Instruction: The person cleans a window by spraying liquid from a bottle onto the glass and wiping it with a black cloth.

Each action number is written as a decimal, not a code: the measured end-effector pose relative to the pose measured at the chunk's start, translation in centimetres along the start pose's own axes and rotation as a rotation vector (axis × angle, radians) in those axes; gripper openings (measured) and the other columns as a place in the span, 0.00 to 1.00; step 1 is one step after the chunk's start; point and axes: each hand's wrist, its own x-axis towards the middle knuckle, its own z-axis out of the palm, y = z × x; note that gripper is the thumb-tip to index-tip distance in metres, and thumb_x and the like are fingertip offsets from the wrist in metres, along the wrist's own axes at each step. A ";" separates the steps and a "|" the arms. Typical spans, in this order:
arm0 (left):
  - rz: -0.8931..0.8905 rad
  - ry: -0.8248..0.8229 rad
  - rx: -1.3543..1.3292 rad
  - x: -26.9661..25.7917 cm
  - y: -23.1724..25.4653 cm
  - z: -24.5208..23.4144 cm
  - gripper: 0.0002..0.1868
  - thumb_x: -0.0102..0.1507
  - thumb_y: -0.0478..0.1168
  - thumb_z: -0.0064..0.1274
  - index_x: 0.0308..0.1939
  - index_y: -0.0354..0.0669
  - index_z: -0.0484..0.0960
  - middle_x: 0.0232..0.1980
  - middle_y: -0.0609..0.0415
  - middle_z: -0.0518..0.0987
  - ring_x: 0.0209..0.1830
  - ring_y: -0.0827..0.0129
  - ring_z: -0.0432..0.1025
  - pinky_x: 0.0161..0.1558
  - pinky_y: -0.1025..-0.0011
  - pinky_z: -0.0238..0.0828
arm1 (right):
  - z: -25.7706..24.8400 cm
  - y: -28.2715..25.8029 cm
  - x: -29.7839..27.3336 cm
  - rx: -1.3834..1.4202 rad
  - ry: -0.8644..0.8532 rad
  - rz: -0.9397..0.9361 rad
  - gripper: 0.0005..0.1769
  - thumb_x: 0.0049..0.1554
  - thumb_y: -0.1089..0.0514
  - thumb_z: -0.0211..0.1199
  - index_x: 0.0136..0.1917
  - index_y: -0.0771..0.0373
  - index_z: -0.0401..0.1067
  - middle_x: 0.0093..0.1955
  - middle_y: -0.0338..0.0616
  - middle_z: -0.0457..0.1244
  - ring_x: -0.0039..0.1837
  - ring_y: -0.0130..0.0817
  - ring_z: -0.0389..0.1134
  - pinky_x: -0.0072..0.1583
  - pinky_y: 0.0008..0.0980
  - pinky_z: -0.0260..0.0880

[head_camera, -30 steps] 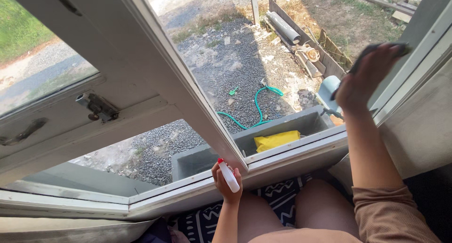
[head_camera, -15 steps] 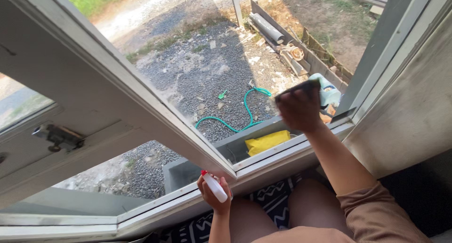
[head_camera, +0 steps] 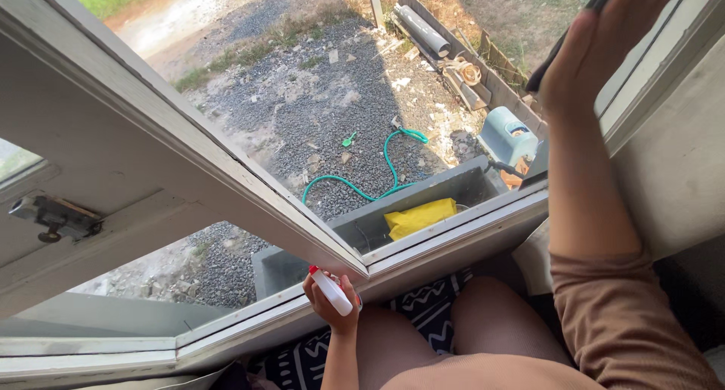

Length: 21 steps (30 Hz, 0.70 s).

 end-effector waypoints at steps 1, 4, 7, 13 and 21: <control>0.015 -0.005 0.020 -0.1 0.0 -0.3 0.16 0.60 0.35 0.57 0.48 0.34 0.72 0.56 0.42 0.71 0.46 0.60 0.71 0.47 0.67 0.73 | -0.2 0.1 0.2 -0.006 -0.005 0.003 0.35 0.75 0.40 0.29 0.89 0.53 0.33 0.90 0.42 0.31 0.90 0.37 0.28 0.86 0.39 0.28; 0.043 0.017 0.059 0.0 0.4 0.0 0.17 0.60 0.36 0.57 0.49 0.33 0.72 0.55 0.43 0.71 0.48 0.57 0.70 0.47 0.65 0.72 | -0.3 0.0 -0.6 0.025 0.014 -0.004 0.36 0.73 0.40 0.28 0.89 0.53 0.32 0.89 0.41 0.30 0.90 0.35 0.27 0.85 0.39 0.28; 0.045 0.043 0.070 -0.1 0.6 0.2 0.17 0.59 0.36 0.59 0.48 0.34 0.72 0.54 0.44 0.71 0.48 0.57 0.70 0.48 0.64 0.72 | -0.4 0.0 -5.7 0.068 0.035 0.069 0.38 0.73 0.39 0.27 0.89 0.54 0.28 0.89 0.41 0.28 0.90 0.35 0.26 0.85 0.39 0.26; 0.044 0.039 0.048 0.0 0.6 0.2 0.17 0.60 0.36 0.58 0.49 0.33 0.72 0.56 0.42 0.71 0.50 0.56 0.71 0.48 0.64 0.72 | -2.1 0.8 -18.0 0.064 -0.120 0.135 0.39 0.75 0.38 0.29 0.87 0.62 0.26 0.91 0.49 0.24 0.89 0.46 0.23 0.86 0.46 0.23; 0.030 0.047 0.058 0.2 0.9 0.6 0.14 0.60 0.35 0.58 0.46 0.35 0.73 0.55 0.41 0.74 0.52 0.51 0.72 0.52 0.60 0.72 | 0.5 0.2 -8.3 0.089 -0.007 0.150 0.40 0.73 0.35 0.27 0.89 0.57 0.31 0.90 0.40 0.28 0.88 0.36 0.28 0.85 0.39 0.27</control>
